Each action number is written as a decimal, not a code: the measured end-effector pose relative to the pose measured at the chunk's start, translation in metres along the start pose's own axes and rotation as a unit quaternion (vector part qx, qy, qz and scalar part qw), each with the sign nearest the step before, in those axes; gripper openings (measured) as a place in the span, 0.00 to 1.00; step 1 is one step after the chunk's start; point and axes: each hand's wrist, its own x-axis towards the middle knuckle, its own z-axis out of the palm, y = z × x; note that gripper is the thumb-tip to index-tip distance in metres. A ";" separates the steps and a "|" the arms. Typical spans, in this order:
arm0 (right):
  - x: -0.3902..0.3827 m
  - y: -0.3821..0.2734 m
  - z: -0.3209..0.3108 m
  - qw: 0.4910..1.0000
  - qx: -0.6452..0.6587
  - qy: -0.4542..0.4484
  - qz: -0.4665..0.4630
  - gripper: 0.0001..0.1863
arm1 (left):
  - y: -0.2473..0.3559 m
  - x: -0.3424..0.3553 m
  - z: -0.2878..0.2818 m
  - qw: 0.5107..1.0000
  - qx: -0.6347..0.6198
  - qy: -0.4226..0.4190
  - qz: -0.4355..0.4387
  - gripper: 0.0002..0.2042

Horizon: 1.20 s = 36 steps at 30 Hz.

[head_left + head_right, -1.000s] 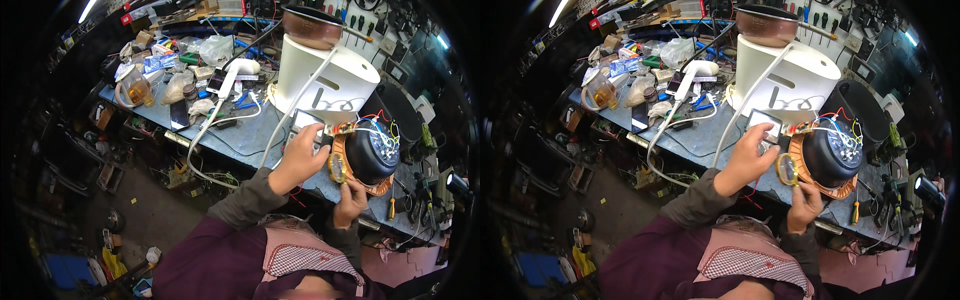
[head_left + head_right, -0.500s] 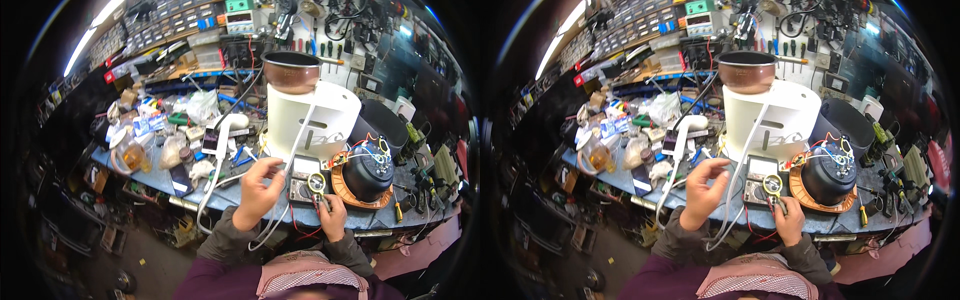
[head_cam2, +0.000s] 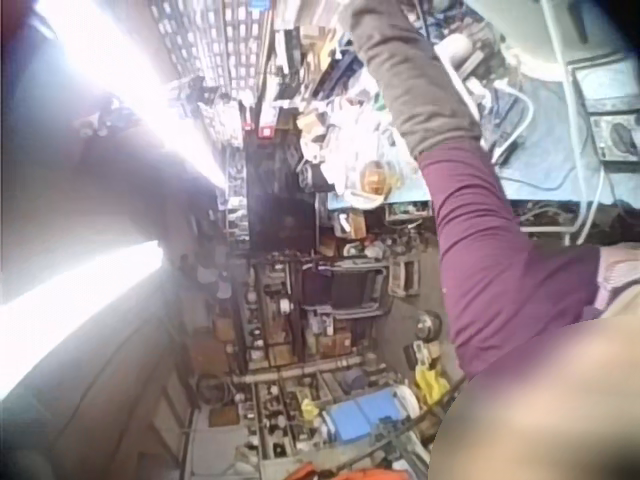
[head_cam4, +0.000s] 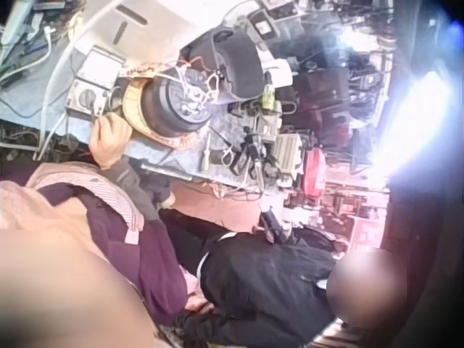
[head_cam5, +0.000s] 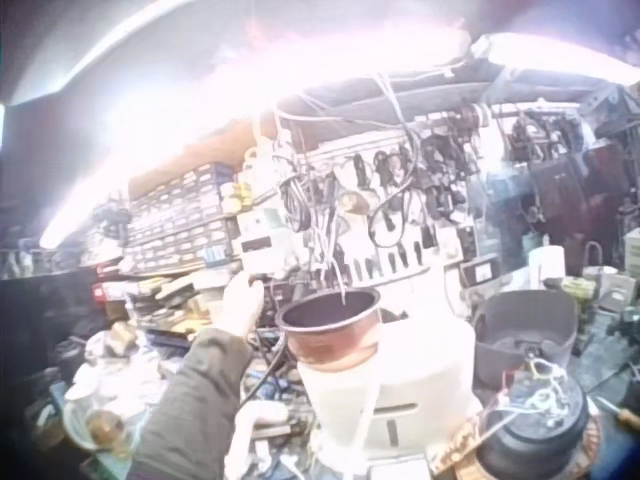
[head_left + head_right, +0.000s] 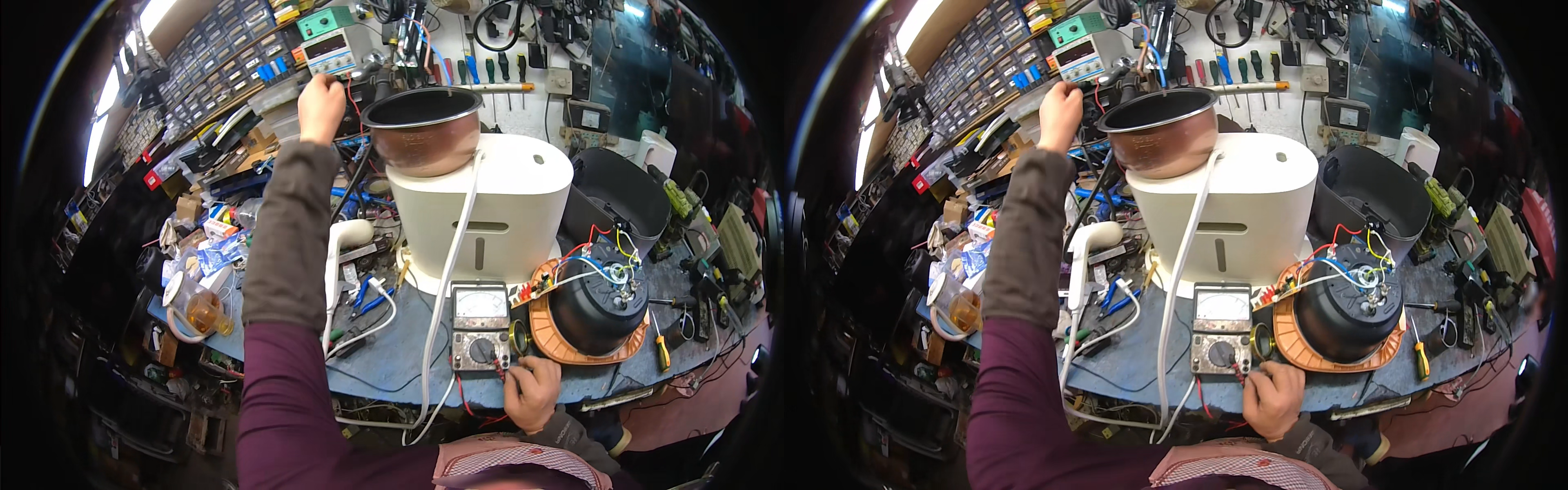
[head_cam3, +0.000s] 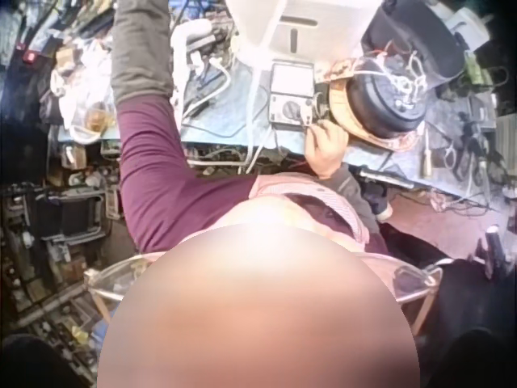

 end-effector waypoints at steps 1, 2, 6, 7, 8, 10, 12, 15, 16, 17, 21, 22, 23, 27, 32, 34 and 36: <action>-0.001 0.003 0.000 1.000 0.009 -0.008 0.004 0.07 | -0.008 0.021 0.016 0.999 0.034 -0.003 0.008 0.17; -0.002 0.009 0.000 1.000 0.021 -0.013 0.006 0.07 | -0.012 0.035 0.036 0.998 0.062 -0.031 0.000 0.18; -0.002 0.025 -0.003 0.983 0.135 -0.042 0.119 0.04 | -0.039 0.087 0.092 0.979 0.159 -0.119 -0.043 0.28; 0.001 0.025 -0.004 0.976 0.154 -0.047 0.149 0.03 | -0.052 0.096 0.102 0.975 0.171 -0.125 -0.059 0.31; 0.002 0.028 -0.003 0.966 0.179 -0.053 0.178 0.03 | -0.069 0.106 0.105 0.973 0.127 -0.160 -0.105 0.36; -0.003 0.033 0.000 0.958 0.194 -0.053 0.203 0.02 | -0.067 0.101 0.122 0.971 0.128 -0.183 -0.080 0.35; -0.004 0.033 -0.001 0.956 0.190 -0.066 0.212 0.02 | -0.058 0.093 0.122 0.968 0.155 -0.186 -0.069 0.34; -0.002 0.036 0.001 0.956 0.198 -0.073 0.207 0.03 | -0.067 0.091 0.115 0.982 0.094 -0.142 -0.077 0.33; -0.001 0.035 0.001 0.954 0.204 -0.078 0.207 0.03 | -0.080 0.093 0.111 0.987 0.022 -0.117 -0.106 0.32; -0.002 0.034 0.000 0.952 0.211 -0.084 0.206 0.03 | -0.091 0.091 0.110 0.983 -0.101 -0.054 -0.143 0.28; -0.002 0.032 -0.005 0.954 0.198 -0.071 0.212 0.02 | -0.041 0.055 0.096 0.870 -0.440 0.003 -0.222 0.17; -0.001 0.030 -0.006 0.954 0.201 -0.071 0.211 0.02 | -0.033 0.050 0.078 0.867 -0.442 0.017 -0.229 0.17; 0.000 0.029 -0.006 0.953 0.205 -0.071 0.209 0.02 | -0.031 0.042 0.065 0.881 -0.430 0.032 -0.196 0.16; 0.000 0.019 -0.008 0.956 0.216 -0.047 0.193 0.03 | 0.006 -0.016 -0.019 0.938 -0.334 0.053 -0.080 0.14; -0.012 0.017 -0.006 0.977 0.186 0.010 0.109 0.03 | 0.090 -0.141 -0.121 0.973 -0.042 0.128 0.186 0.14; -0.017 0.020 -0.006 0.982 0.177 0.025 0.063 0.04 | 0.120 -0.203 -0.142 0.967 -0.040 0.110 0.226 0.19; -0.018 0.023 -0.008 0.983 0.177 0.041 0.024 0.04 | 0.150 -0.269 -0.155 0.958 -0.015 0.091 0.270 0.25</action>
